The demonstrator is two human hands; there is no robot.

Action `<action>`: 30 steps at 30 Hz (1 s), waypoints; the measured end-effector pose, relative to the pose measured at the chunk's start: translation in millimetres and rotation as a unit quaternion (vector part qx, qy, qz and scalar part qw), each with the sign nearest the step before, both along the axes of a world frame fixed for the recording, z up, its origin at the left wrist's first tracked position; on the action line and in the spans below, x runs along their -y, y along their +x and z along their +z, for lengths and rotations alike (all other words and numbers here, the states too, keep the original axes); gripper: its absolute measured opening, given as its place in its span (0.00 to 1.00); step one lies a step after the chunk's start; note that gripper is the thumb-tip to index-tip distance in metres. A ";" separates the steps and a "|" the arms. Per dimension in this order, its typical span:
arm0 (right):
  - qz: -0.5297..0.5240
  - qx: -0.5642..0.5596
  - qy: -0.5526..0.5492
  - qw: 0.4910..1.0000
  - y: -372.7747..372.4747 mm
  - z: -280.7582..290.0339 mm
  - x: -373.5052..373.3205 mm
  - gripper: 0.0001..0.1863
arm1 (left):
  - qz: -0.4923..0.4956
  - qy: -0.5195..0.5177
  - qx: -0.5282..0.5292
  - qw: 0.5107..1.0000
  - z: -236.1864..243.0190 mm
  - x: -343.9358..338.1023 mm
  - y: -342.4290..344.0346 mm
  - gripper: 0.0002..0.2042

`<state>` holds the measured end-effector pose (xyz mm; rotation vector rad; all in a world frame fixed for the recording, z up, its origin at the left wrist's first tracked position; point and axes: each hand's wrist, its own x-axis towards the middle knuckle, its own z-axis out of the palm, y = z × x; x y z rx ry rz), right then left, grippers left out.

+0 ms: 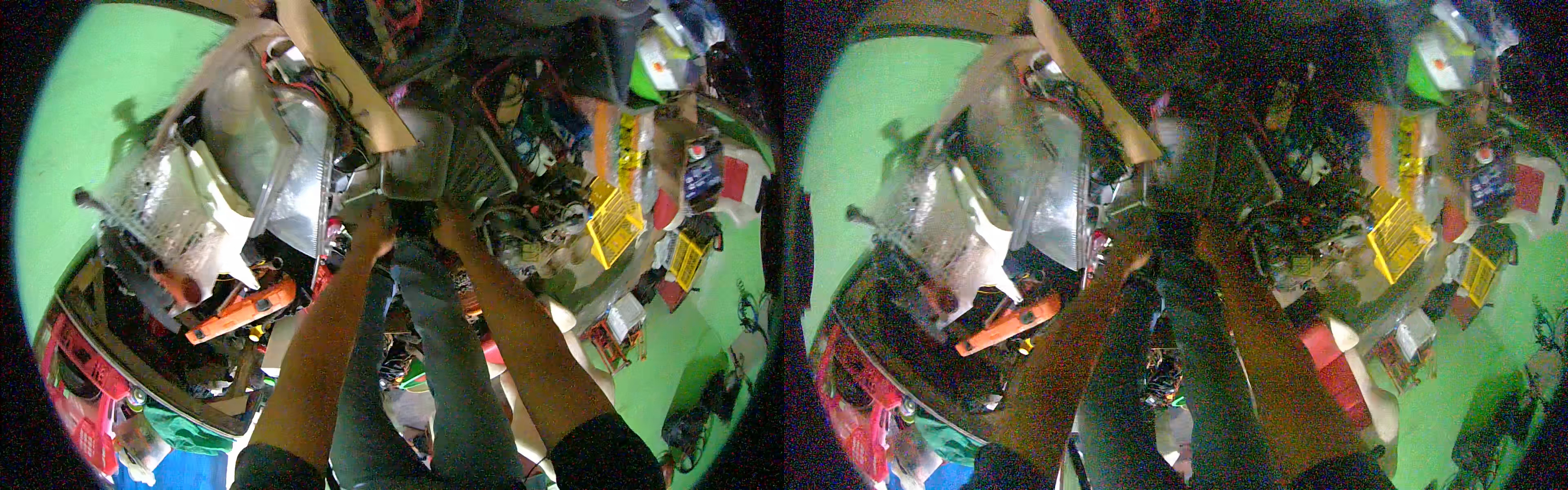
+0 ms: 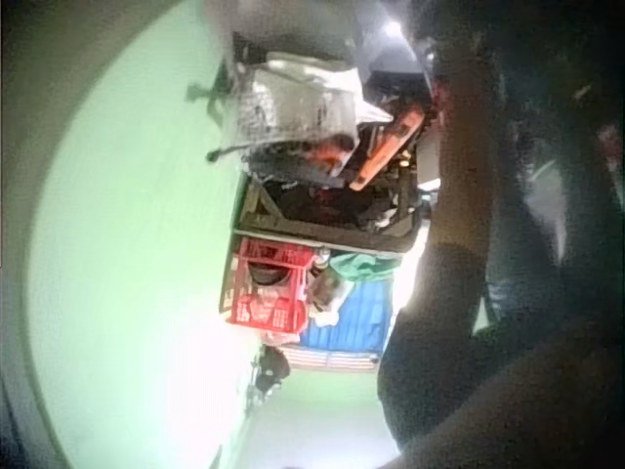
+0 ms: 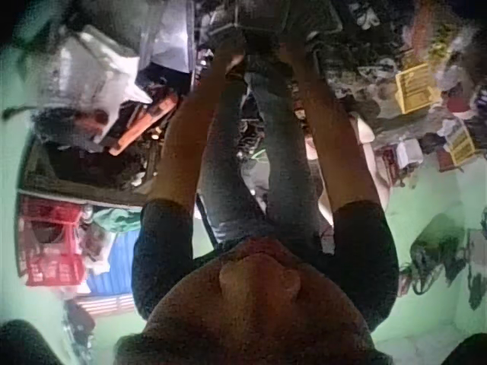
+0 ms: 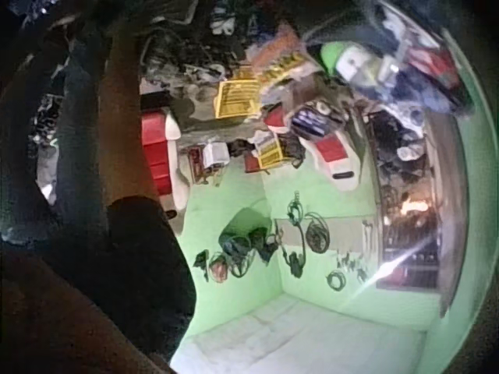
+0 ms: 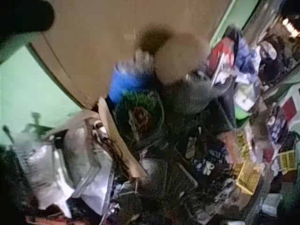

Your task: The person sorts through various automotive parts and miscellaneous items in a cluttered workspace, picking up and examining items such as a metal rod, a timing belt, a headlight assembly, and various electrical components from a cardboard box.

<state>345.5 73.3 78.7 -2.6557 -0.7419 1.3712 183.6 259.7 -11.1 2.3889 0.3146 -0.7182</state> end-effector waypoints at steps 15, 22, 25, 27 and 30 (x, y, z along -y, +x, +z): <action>0.011 -0.072 0.005 0.997 -42.0 -62.9 36.2 0.34 | -0.174 -0.031 -0.263 0.949 15.5 -3.0 45.2 0.28; -0.133 0.008 0.129 0.983 -43.8 12.1 11.1 0.25 | 0.087 -0.052 -0.006 0.995 86.2 -5.3 4.2 0.26; -0.130 0.011 0.149 0.980 -31.9 61.6 -8.0 0.24 | 0.174 -0.054 0.046 0.982 146.8 -13.6 3.3 0.24; -0.095 0.010 0.163 0.982 -32.3 87.6 -16.6 0.22 | 0.220 -0.028 0.075 0.972 168.4 -14.0 -10.7 0.24; -0.005 0.035 0.284 0.958 -31.0 131.4 -40.9 0.20 | 0.293 -0.029 0.040 0.955 201.7 -8.2 -48.7 0.27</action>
